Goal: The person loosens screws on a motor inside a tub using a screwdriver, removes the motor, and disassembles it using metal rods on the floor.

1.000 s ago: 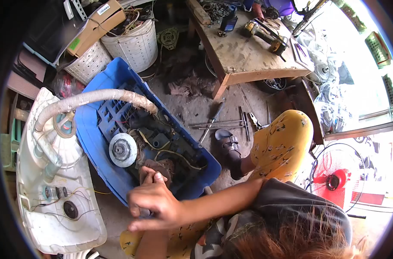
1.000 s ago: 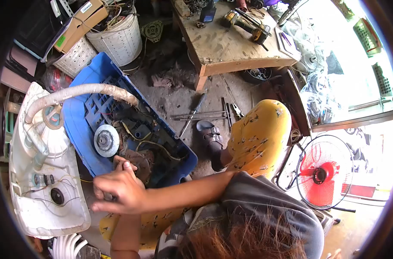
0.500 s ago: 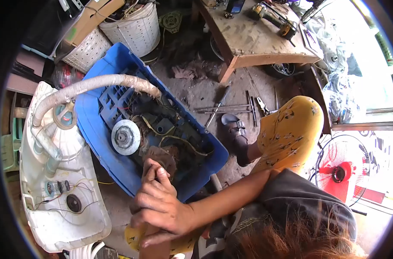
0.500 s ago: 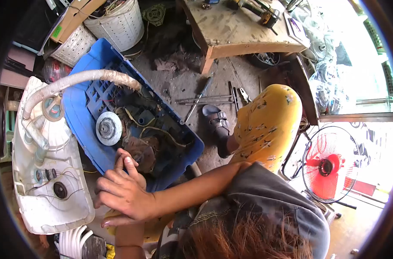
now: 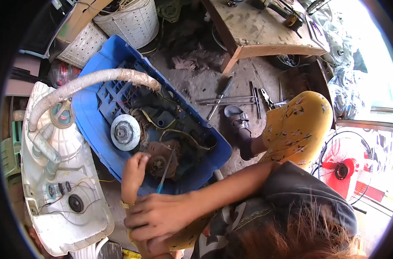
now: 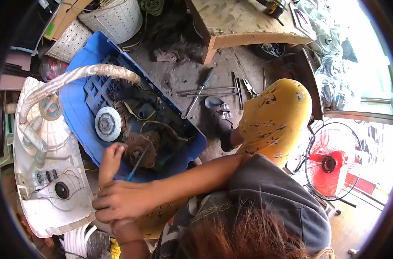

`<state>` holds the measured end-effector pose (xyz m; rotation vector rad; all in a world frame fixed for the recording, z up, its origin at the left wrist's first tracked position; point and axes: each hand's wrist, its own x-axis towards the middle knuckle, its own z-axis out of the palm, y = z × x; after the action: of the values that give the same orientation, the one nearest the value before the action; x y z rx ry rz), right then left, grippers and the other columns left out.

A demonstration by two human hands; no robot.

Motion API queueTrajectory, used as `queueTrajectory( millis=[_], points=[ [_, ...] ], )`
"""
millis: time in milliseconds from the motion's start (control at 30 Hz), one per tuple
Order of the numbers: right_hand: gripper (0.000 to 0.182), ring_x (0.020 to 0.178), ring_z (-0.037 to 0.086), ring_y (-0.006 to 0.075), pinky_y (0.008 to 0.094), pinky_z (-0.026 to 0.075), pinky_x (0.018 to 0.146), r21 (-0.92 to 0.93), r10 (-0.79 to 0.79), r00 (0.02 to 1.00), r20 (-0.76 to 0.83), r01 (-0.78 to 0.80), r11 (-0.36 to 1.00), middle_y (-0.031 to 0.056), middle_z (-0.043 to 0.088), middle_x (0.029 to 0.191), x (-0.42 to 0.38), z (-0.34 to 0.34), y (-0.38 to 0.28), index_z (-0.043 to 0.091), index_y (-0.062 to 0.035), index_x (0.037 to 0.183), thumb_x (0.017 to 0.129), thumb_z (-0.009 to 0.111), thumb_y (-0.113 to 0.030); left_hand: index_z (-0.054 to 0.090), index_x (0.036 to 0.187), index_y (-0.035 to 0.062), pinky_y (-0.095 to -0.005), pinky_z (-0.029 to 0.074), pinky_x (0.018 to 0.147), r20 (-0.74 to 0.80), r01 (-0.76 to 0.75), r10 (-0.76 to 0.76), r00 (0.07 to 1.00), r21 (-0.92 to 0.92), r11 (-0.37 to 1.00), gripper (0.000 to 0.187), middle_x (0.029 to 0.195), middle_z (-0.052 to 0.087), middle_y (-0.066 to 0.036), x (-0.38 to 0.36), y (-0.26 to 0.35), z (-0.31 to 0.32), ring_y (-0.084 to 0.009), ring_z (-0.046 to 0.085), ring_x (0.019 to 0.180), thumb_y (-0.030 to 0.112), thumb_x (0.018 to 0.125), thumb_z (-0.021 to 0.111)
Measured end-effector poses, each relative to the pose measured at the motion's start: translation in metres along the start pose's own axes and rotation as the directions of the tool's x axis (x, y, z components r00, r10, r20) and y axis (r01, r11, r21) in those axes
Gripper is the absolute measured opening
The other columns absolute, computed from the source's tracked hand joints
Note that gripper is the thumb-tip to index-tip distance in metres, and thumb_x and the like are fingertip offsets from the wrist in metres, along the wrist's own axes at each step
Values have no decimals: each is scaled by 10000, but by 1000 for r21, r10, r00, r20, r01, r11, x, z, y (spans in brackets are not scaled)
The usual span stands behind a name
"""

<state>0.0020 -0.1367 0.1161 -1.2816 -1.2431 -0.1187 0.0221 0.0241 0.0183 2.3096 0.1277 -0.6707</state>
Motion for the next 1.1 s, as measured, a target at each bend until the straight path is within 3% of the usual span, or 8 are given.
queueTrajectory(
  millis=[133, 333, 433, 467, 600, 833, 967, 1100],
  points=[
    [268, 710, 540, 293, 366, 411, 568, 44, 249, 939, -237, -246, 968, 135, 528, 843, -3, -2, -18, 547, -109, 828, 816, 589, -373, 607, 973, 28, -350, 460, 710, -210, -42, 34, 977, -32, 999, 211, 857, 634, -170, 17, 21, 12, -309, 616, 817, 48, 882, 419],
    [372, 747, 580, 316, 368, 440, 650, 562, -307, 472, 827, -717, 412, 127, 590, 803, 18, -9, 28, 551, -27, 794, 814, 632, -390, 597, 918, 2, -291, 435, 658, -301, -234, 162, 940, -220, 947, 286, 698, 537, -79, 36, 11, 30, -173, 515, 647, -73, 763, 368],
    [414, 740, 584, 314, 365, 448, 654, 815, -181, 923, 339, -192, 546, 111, 595, 794, 9, -6, 22, 532, -6, 807, 806, 644, -405, 597, 883, -6, -251, 403, 663, -289, -179, 83, 954, -325, 929, 259, 704, 517, -36, 41, 9, 28, -130, 473, 671, -53, 760, 374],
    [401, 773, 564, 312, 386, 443, 674, 630, -17, 823, 567, -421, 653, 117, 549, 832, 15, -29, 15, 508, -26, 827, 803, 634, -406, 597, 872, -6, -233, 389, 668, -274, -140, 38, 961, -365, 921, 253, 704, 502, -17, 40, 8, 28, -113, 452, 681, -46, 759, 374],
    [331, 783, 501, 293, 414, 401, 642, 35, 59, 997, -45, -57, 998, 118, 507, 894, -9, -14, -2, 574, -70, 885, 845, 562, -399, 601, 858, -1, -272, 416, 629, -335, -162, 8, 942, -435, 885, 164, 719, 581, -58, 43, 1, 28, -141, 511, 642, 23, 798, 450],
    [308, 690, 548, 271, 378, 382, 569, 346, 156, 935, 320, -268, 899, 117, 536, 736, -11, -23, 10, 542, -66, 790, 808, 615, -364, 612, 882, 24, -292, 435, 648, -420, -151, 7, 907, -312, 938, 135, 736, 598, -72, 43, 8, 25, -154, 547, 672, 104, 834, 514],
    [330, 643, 560, 316, 395, 397, 529, 778, -61, 869, 491, -407, 478, 120, 554, 694, 13, -46, 19, 520, -56, 758, 758, 690, -339, 623, 898, 42, -315, 449, 663, -379, -97, -3, 925, -243, 965, 142, 798, 639, -107, 45, 7, 27, -206, 591, 705, 131, 828, 537],
    [445, 654, 528, 318, 376, 383, 511, 365, 207, 938, 277, -302, 881, 126, 536, 782, 0, -33, 5, 488, -68, 804, 748, 644, -481, 644, 930, 73, -357, 478, 702, -326, 50, -59, 943, -36, 998, 159, 855, 665, -102, 43, 9, 30, -264, 624, 782, 162, 806, 598]
  ],
)
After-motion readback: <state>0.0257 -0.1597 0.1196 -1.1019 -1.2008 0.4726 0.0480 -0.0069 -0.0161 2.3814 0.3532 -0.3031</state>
